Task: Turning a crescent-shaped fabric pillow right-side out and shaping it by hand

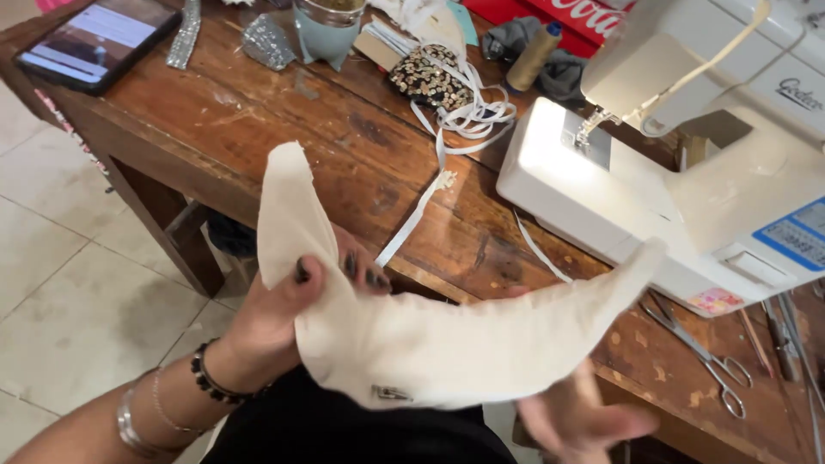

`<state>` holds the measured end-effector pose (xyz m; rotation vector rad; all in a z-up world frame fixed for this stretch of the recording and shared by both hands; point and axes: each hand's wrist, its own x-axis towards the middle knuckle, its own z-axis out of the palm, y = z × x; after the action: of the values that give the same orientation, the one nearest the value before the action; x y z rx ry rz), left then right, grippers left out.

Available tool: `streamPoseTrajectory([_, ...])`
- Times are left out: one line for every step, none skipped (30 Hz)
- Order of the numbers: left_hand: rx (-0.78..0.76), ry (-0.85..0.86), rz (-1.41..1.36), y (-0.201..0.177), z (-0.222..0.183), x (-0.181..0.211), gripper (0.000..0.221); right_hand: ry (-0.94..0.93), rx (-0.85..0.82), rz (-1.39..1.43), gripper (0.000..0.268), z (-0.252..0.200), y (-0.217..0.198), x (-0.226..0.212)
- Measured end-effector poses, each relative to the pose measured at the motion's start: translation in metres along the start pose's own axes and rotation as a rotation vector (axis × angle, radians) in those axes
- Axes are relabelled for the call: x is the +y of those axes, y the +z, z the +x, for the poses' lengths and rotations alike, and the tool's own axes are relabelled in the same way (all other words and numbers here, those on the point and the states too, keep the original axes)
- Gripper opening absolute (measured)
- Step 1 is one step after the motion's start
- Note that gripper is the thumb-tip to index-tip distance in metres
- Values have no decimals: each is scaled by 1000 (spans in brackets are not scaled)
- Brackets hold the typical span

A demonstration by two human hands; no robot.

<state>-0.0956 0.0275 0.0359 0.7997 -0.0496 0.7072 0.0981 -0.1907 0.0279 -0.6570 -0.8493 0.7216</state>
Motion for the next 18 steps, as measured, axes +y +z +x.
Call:
streamPoseTrajectory([19,24,-35,0,3,-2,53,68,-68,115,94,1,0,8])
streamPoseTrajectory([37,48,-70,0,7,-3,55,134,-138,229,98,2,0,16])
streamPoseTrajectory([30,48,-68,-3,5,-12,55,127,-138,227,98,-16,-31,30])
streamPoseTrajectory([29,101,117,-6,3,-20,48,222,129,-36,93,-35,-62,45])
streamPoseTrajectory([32,153,302,-10,0,-29,42,315,400,-300,93,-54,-94,59])
streamPoseTrajectory([26,152,301,4,0,-40,42,310,403,-300,93,-37,-68,51])
streamPoseTrajectory([-54,154,607,18,-2,-50,37,332,162,-617,76,-19,-41,45])
streamPoseTrajectory([-136,156,912,30,-4,-61,34,342,-89,-928,61,-2,-15,39])
streamPoseTrajectory([-125,158,912,37,0,-56,34,347,-99,-927,61,-2,-19,43])
streamPoseTrajectory([-61,153,881,43,4,-52,32,236,-43,-912,60,-1,-22,47])
streamPoseTrajectory([-8,157,854,48,12,-45,32,111,16,-894,59,4,-26,53])
streamPoseTrajectory([-7,166,859,28,12,-53,32,103,9,-893,59,-3,-81,66])
streamPoseTrajectory([10,243,848,8,13,-59,18,102,113,-1013,38,-22,-138,73])
streamPoseTrajectory([27,319,835,-13,15,-66,6,103,219,-1130,21,-53,-195,71])
streamPoseTrajectory([34,309,827,1,18,-48,6,116,220,-1136,21,-23,-143,58])
streamPoseTrajectory([102,249,492,15,22,-30,28,109,491,-729,37,3,-92,33])
streamPoseTrajectory([159,197,167,27,29,-9,51,79,735,-299,61,27,-42,0])
streamPoseTrajectory([155,198,169,26,35,-9,51,75,734,-297,61,33,-37,3])
